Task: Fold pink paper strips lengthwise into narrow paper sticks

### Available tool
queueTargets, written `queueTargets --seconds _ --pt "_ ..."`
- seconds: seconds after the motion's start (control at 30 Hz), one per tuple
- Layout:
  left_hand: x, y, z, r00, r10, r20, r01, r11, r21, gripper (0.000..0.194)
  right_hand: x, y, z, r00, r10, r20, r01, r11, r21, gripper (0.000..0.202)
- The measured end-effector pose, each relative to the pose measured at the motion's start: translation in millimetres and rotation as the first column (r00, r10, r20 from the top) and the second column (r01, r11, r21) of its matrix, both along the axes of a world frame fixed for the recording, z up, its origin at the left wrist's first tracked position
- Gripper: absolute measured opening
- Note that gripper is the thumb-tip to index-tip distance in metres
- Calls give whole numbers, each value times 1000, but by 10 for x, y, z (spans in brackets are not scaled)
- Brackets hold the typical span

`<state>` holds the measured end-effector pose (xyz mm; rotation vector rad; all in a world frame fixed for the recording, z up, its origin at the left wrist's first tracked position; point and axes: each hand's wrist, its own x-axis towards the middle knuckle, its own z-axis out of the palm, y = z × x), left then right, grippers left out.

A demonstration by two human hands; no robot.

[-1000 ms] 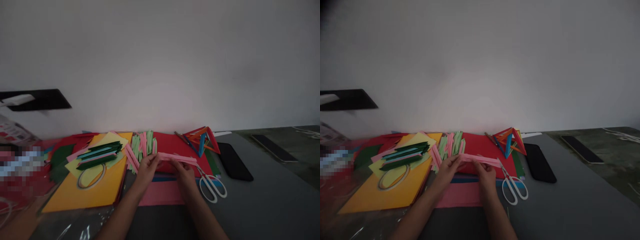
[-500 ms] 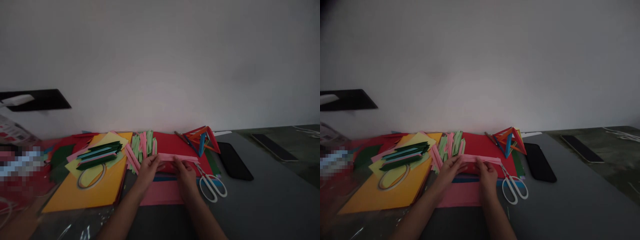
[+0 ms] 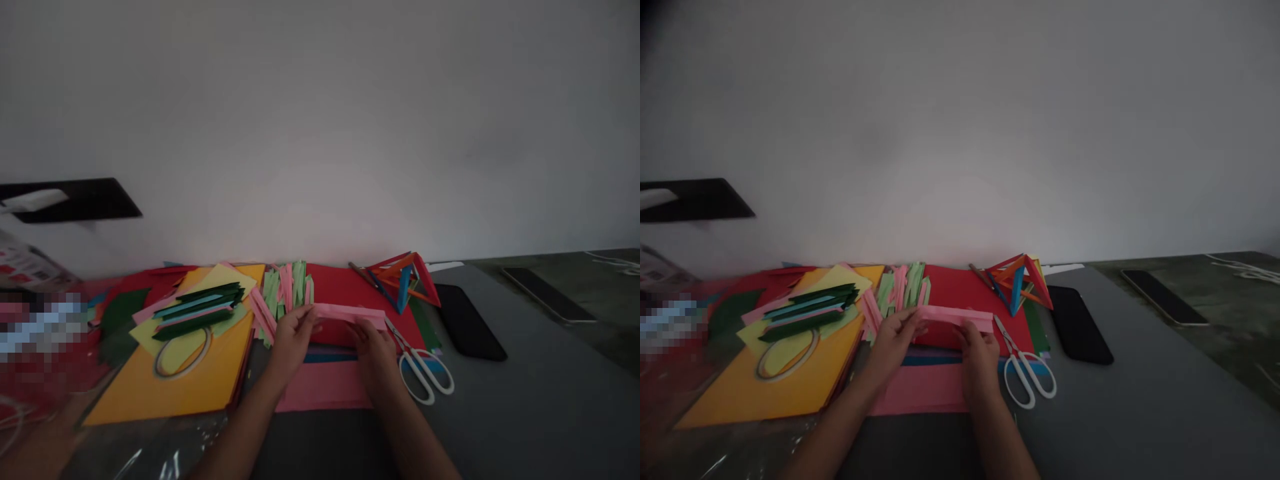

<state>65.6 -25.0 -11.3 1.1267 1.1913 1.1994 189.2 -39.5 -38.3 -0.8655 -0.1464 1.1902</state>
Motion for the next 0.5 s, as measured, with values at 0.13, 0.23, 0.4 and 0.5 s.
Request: queueTargets --seconds 0.13,0.23,0.4,0.5 --pt "-14 -22 23 990 -26 -142 43 992 120 28 22 6 -64 1000 -4 9 4 1000 -16 24" --pt "-19 -23 37 990 -29 -139 46 992 115 28 36 19 -92 999 -36 10 36 999 -13 23" --pt "-23 16 41 999 -5 48 6 1000 -17 34 18 23 11 998 57 -22 -55 997 58 24" --pt "-14 22 46 987 -15 157 31 995 -100 36 -32 18 69 986 158 52 -162 983 90 31"
